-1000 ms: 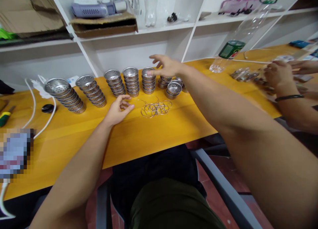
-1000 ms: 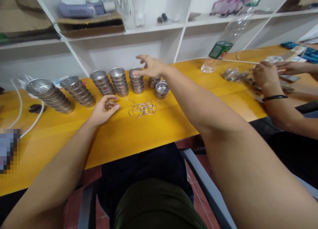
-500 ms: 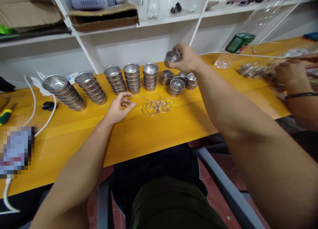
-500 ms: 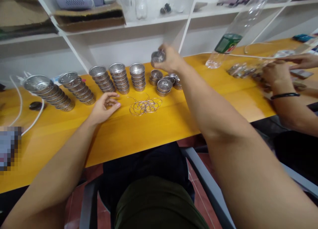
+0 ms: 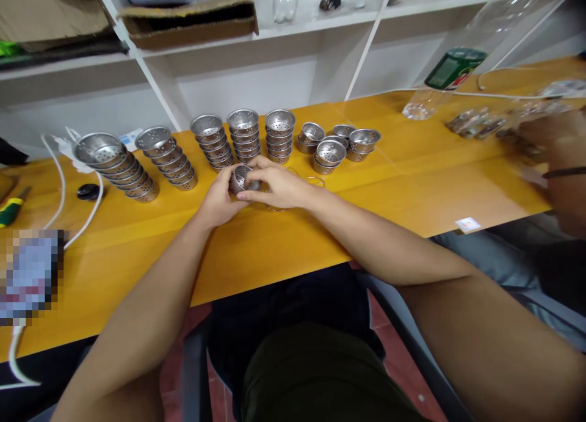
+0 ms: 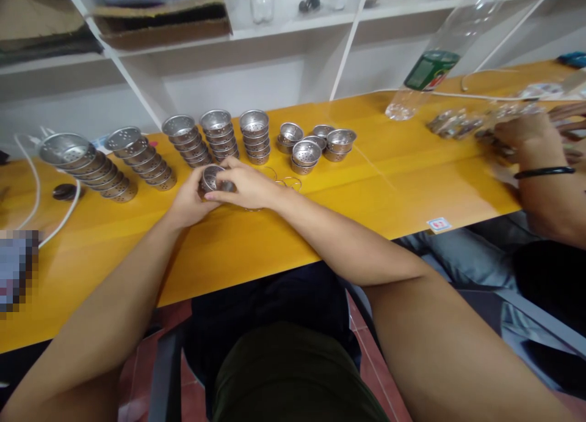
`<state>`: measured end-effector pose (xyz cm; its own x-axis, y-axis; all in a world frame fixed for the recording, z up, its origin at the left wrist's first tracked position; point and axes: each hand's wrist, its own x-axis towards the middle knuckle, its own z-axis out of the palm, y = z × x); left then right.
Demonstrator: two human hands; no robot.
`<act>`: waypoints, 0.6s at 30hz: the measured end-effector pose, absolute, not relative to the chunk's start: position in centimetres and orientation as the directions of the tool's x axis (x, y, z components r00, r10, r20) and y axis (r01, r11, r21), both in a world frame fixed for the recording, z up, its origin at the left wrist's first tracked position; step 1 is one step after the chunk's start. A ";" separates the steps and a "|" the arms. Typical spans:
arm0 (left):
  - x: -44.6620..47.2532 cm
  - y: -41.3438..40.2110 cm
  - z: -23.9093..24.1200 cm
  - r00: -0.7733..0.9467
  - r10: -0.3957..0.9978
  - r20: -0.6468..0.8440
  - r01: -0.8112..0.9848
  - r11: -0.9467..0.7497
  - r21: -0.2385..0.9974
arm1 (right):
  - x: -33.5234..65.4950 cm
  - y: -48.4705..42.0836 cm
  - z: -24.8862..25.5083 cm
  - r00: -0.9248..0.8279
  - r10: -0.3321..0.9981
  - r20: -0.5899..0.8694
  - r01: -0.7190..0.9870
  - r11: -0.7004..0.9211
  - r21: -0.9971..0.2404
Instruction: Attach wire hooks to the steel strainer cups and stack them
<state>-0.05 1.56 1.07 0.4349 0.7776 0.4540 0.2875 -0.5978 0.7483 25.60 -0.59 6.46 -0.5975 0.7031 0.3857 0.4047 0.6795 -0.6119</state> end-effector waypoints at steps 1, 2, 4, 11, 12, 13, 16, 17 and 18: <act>-0.3 1.7 1.1 0.442 0.780 0.444 0.296 -0.594 0.748 | 25.8 -0.4 6.1 -0.612 0.694 0.380 0.388 0.682 -0.620; -0.4 1.7 1.2 0.446 0.781 0.437 0.302 -0.591 0.748 | 26.1 -0.2 5.9 -0.627 0.681 0.379 0.369 0.688 -0.625; -0.6 1.6 1.6 0.454 0.780 0.431 0.312 -0.593 0.742 | 26.8 0.2 5.5 -0.649 0.649 0.397 0.324 0.708 -0.628; -0.5 1.4 1.7 0.535 0.741 0.406 0.289 -0.612 0.736 | 27.7 0.3 5.3 -0.743 0.585 0.325 0.321 0.738 -0.594; -0.5 1.6 1.5 0.540 0.736 0.409 0.276 -0.614 0.740 | 27.7 0.3 5.2 -0.737 0.587 0.334 0.320 0.739 -0.593; -0.4 1.7 1.4 0.542 0.732 0.414 0.263 -0.615 0.743 | 27.7 0.2 5.1 -0.730 0.589 0.347 0.315 0.740 -0.594; -0.4 1.9 1.0 0.542 0.718 0.436 0.229 -0.625 0.746 | 27.8 0.5 4.9 -0.705 0.590 0.394 0.298 0.750 -0.591; -0.5 1.9 0.9 0.550 0.710 0.440 0.226 -0.633 0.740 | 27.9 0.6 4.8 -0.688 0.596 0.415 0.297 0.752 -0.588; -0.6 1.9 0.8 0.560 0.702 0.439 0.229 -0.641 0.733 | 28.0 0.8 4.7 -0.665 0.604 0.439 0.300 0.754 -0.584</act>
<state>-0.59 1.93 0.82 0.5603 0.7024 0.4390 0.2288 -0.6406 0.7330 28.04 0.84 4.73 -0.6654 0.6040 0.4387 0.2997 0.7544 -0.5840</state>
